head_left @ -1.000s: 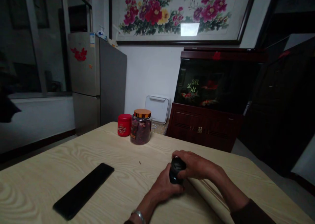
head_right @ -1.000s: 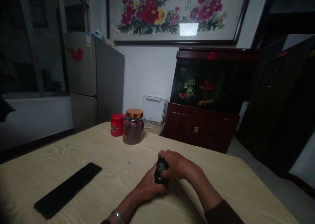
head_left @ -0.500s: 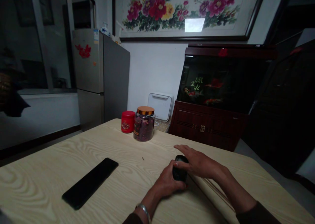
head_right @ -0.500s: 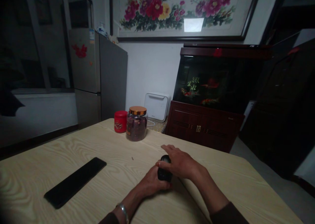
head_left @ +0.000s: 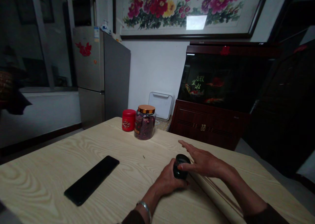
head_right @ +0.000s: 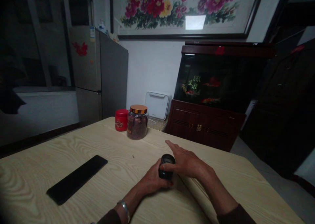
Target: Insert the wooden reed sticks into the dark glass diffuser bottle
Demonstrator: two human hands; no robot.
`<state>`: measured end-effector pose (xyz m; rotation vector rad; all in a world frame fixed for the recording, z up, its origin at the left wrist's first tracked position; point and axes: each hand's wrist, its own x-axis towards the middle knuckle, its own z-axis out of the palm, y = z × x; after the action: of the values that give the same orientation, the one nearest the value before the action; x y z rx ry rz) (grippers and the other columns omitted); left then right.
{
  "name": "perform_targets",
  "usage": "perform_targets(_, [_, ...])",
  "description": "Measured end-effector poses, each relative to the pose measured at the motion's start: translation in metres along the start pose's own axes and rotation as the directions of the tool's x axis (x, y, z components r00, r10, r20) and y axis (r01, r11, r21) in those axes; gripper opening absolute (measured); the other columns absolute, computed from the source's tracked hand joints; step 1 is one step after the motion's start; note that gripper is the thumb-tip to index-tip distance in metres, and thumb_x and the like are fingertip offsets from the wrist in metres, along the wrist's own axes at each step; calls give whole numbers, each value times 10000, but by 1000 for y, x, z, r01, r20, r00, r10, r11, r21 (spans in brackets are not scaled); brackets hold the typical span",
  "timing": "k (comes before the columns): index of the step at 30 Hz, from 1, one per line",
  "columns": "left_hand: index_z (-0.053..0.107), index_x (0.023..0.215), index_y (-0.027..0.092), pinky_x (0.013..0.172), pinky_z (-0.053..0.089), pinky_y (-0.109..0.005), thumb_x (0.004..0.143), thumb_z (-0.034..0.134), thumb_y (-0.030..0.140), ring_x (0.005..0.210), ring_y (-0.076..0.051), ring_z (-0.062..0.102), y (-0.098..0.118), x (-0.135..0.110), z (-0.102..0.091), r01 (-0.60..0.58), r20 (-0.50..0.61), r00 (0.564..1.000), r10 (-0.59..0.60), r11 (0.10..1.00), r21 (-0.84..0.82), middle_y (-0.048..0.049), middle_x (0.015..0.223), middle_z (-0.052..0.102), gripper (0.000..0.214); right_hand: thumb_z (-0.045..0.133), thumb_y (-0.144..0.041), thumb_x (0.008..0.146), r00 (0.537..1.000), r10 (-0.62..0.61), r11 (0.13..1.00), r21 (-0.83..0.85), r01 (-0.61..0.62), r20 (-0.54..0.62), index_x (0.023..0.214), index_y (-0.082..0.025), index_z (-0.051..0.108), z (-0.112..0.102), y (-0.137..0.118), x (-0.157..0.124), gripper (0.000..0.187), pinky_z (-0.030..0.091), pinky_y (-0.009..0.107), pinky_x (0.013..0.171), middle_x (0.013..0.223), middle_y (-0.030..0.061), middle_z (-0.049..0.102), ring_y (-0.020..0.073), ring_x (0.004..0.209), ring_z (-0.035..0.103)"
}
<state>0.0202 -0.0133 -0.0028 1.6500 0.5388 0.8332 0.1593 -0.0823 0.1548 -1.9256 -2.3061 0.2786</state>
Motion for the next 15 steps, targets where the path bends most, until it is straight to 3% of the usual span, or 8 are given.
perform_targets(1, [520,1187,162,731,433,-280,542,855,232,875,-202,562,-1,0,0,1,3,1000,-1,1000,-11,-40,1014,623,730,626,-552,785,999,-44,999,16,44,19,1539,-223,193,0,0,-1,930,370,380,1026,1476,138,454,286,1305,475])
perform_targets(3, [515,1200,164,751,433,-284,544,855,235,896,-207,559,-2,0,0,-17,2,1000,17,1000,-18,-43,1033,623,742,639,-504,786,999,-40,999,-36,41,11,1525,-202,248,-1,-1,0,889,398,394,992,1405,159,529,298,1240,534])
perform_targets(6, [516,1219,165,791,427,-297,543,863,246,942,-224,548,-3,0,-1,-36,-13,999,36,999,2,-48,1053,620,763,485,-627,855,985,125,975,-167,-144,-121,1469,-100,369,-3,-7,1,817,434,474,888,1124,232,685,378,1060,632])
perform_targets(8, [517,1223,168,797,428,-300,543,867,245,959,-232,549,-3,0,-1,-42,-15,999,42,999,6,-52,1068,621,769,434,-677,857,975,172,969,-153,-193,-139,1472,-88,359,-4,-8,0,855,427,493,890,1113,241,687,393,1063,630])
perform_targets(11, [518,1211,169,786,436,-295,561,859,247,959,-229,556,-3,0,1,-52,-1,999,52,998,-31,-57,1071,623,739,640,-534,775,998,54,998,-22,-54,21,1524,-188,251,-1,-5,-5,912,382,429,1009,1412,170,519,326,1267,510])
perform_targets(13, [512,1212,168,774,439,-289,574,846,240,946,-222,559,-4,0,1,-51,4,999,51,997,-56,-56,1060,623,723,692,-373,733,998,-35,999,24,33,61,1514,-220,274,5,-3,-6,898,341,380,1063,1511,119,406,283,1351,417])
perform_targets(15, [504,1222,168,769,439,-284,570,838,227,937,-217,557,-6,0,1,-46,8,999,46,997,-64,-52,1059,618,735,663,-358,757,1000,-11,1000,-11,12,5,1450,-188,399,12,-1,-5,761,360,405,1039,1417,141,513,303,1286,484])
